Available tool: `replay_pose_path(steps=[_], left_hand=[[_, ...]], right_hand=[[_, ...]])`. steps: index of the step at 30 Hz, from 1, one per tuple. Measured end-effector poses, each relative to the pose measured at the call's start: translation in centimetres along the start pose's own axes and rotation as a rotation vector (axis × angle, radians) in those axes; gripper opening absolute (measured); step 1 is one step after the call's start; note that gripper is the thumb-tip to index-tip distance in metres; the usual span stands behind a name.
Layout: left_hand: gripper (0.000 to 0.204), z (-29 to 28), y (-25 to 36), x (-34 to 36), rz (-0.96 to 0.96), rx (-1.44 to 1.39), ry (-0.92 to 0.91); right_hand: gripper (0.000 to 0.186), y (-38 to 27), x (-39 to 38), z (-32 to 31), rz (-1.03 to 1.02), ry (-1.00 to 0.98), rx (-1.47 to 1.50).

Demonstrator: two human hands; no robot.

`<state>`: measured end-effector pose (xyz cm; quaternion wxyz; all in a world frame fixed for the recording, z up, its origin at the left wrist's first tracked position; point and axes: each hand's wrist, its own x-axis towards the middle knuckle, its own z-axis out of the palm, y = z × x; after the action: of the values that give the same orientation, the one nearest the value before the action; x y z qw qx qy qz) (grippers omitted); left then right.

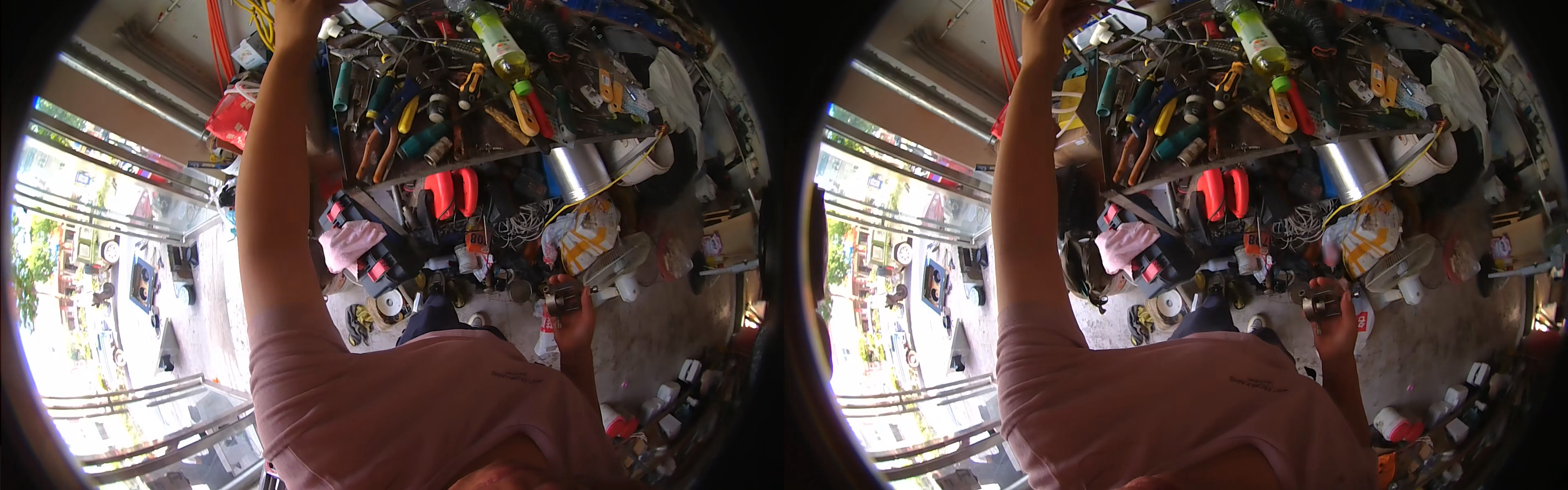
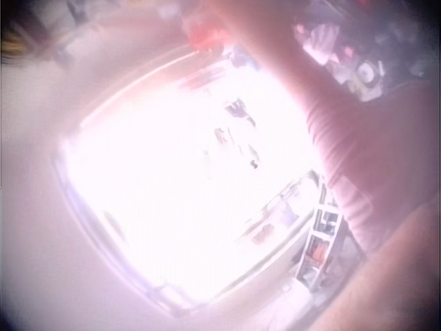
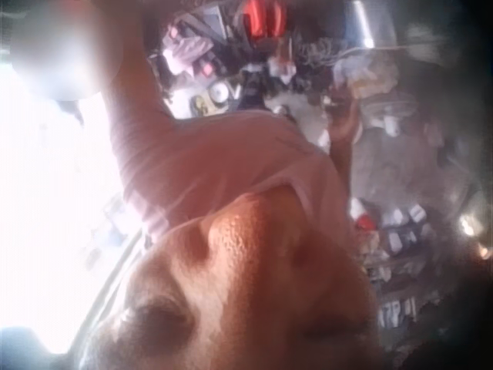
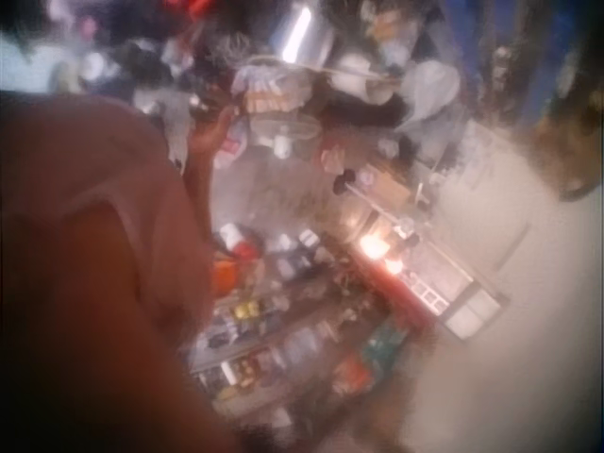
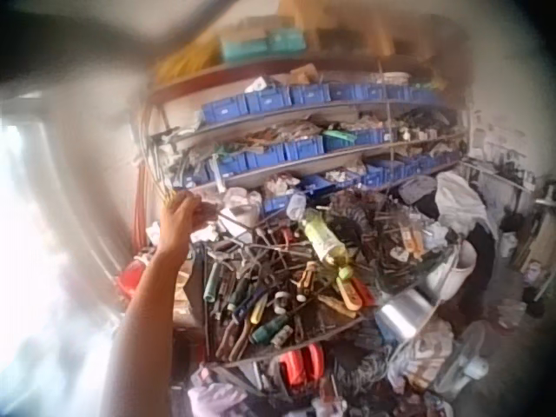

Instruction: The person repairs a gas stove burner. They use pliers to remove a component, clean the burner area with a cloth, and then install a new part using a wrench.

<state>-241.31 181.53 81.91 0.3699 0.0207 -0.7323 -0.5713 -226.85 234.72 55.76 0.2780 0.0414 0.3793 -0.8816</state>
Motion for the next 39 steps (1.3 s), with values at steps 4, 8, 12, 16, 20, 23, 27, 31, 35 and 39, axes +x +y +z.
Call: replay_pose_path(steps=[4,8,12,16,20,23,27,31,35,39], left_hand=[[0.014,0.4,1.0,-12.5,-0.145,-0.224,0.037],[0.020,-3.6,1.4,-25.1,-0.353,-0.283,0.089],[0.021,-9.8,3.1,-38.1,-0.443,-0.278,0.180],[0.019,-16.4,4.5,-51.7,-0.596,-0.330,0.504],[0.021,-24.8,7.5,-66.6,-0.633,-0.177,0.818],[0.018,-29.9,12.2,-76.7,-0.812,-0.015,0.962],[0.017,-34.4,16.5,-85.2,-0.674,0.134,0.933],[0.024,-40.1,21.1,-87.2,-0.713,0.417,0.838],[0.018,-47.6,22.0,-89.1,-0.579,0.774,0.857],[0.018,-55.2,21.2,-91.6,-0.689,0.923,0.843]], right_hand=[[0.049,0.2,-1.1,-2.4,0.085,-0.042,-0.110],[0.048,3.3,-0.7,0.3,0.263,-0.180,-0.110],[0.049,8.1,-1.3,6.1,0.415,-0.386,-0.185],[0.052,15.1,-4.0,11.7,0.507,-0.597,-0.346],[0.055,25.6,-8.4,19.0,0.790,-0.722,-0.404],[0.055,35.2,-13.6,25.5,0.944,-0.915,-0.398],[0.052,47.1,-22.1,33.2,0.922,-1.068,-0.530],[0.040,55.5,-29.5,40.2,1.094,-1.276,-0.515],[0.038,62.6,-33.6,45.8,1.128,-1.410,-0.538],[0.050,69.5,-35.6,51.3,1.097,-1.532,-0.657]])
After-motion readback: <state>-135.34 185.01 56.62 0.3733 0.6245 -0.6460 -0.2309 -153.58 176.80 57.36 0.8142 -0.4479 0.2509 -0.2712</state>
